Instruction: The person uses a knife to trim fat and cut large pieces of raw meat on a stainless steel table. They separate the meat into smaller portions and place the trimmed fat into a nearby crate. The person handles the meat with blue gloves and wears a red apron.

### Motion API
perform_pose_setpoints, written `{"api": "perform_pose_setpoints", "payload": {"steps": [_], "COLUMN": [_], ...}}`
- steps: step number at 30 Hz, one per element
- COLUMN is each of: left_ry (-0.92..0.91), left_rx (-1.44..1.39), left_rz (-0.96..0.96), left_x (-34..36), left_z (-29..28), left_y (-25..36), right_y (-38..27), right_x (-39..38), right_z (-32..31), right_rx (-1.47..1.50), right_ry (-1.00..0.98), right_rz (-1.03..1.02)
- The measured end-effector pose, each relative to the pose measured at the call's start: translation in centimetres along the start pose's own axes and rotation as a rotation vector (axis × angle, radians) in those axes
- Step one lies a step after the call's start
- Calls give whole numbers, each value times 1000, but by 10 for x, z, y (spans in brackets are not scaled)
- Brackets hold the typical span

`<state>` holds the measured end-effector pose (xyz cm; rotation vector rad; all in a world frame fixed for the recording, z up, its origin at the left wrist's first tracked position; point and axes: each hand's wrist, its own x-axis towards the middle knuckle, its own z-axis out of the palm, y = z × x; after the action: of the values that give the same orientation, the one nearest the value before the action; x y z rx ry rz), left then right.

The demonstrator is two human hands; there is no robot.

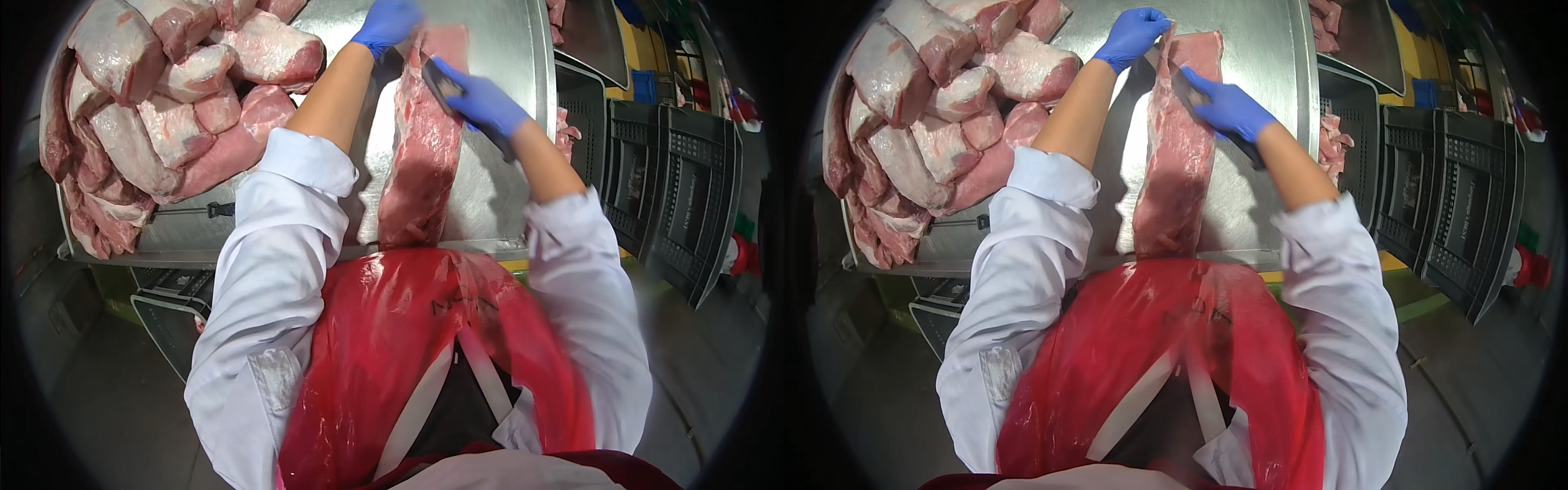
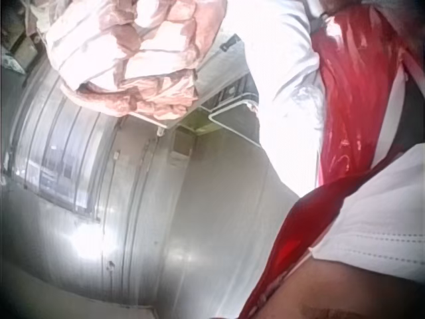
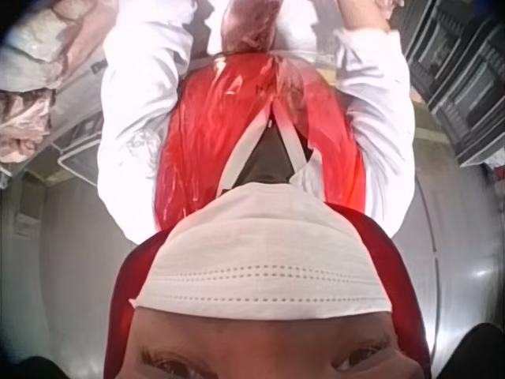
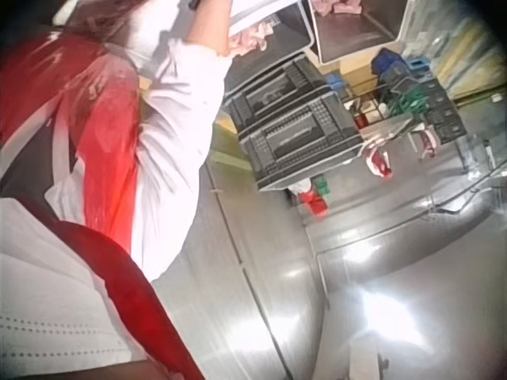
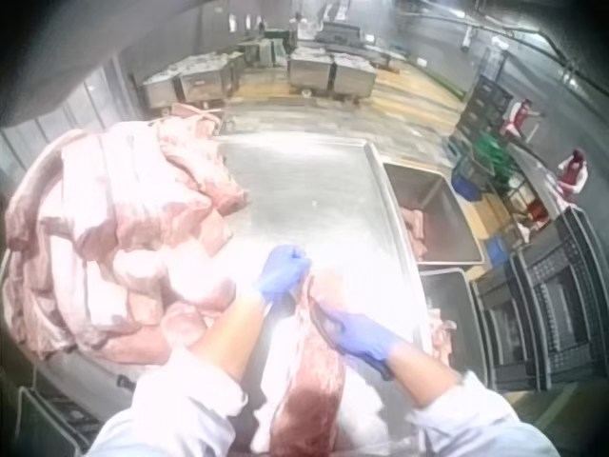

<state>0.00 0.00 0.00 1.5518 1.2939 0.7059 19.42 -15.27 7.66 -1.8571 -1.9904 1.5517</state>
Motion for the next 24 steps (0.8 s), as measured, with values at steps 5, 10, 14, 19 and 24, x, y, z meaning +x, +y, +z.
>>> {"api": "perform_pose_setpoints", "payload": {"steps": [5,10,14,19,24], "left_ry": [101,71,165,244,-367], "left_rx": [-122,-276,-151,828,987], "left_rz": [3,27,-14,39,335], "left_x": [-9,-5,0,-70,-168], "left_z": [-20,-16,-59,-79,-13], "left_y": [-30,-37,-84,-38,-25], "right_y": [-9,-10,-35,-52,-34], "right_x": [-61,-43,-63,-204,-152], "right_z": [15,35,42,34,37], "right_rx": [8,-31,-102,129,236], "right_ry": [-73,22,-71,-225,220], "right_rz": [104,53,98,359,256]}}
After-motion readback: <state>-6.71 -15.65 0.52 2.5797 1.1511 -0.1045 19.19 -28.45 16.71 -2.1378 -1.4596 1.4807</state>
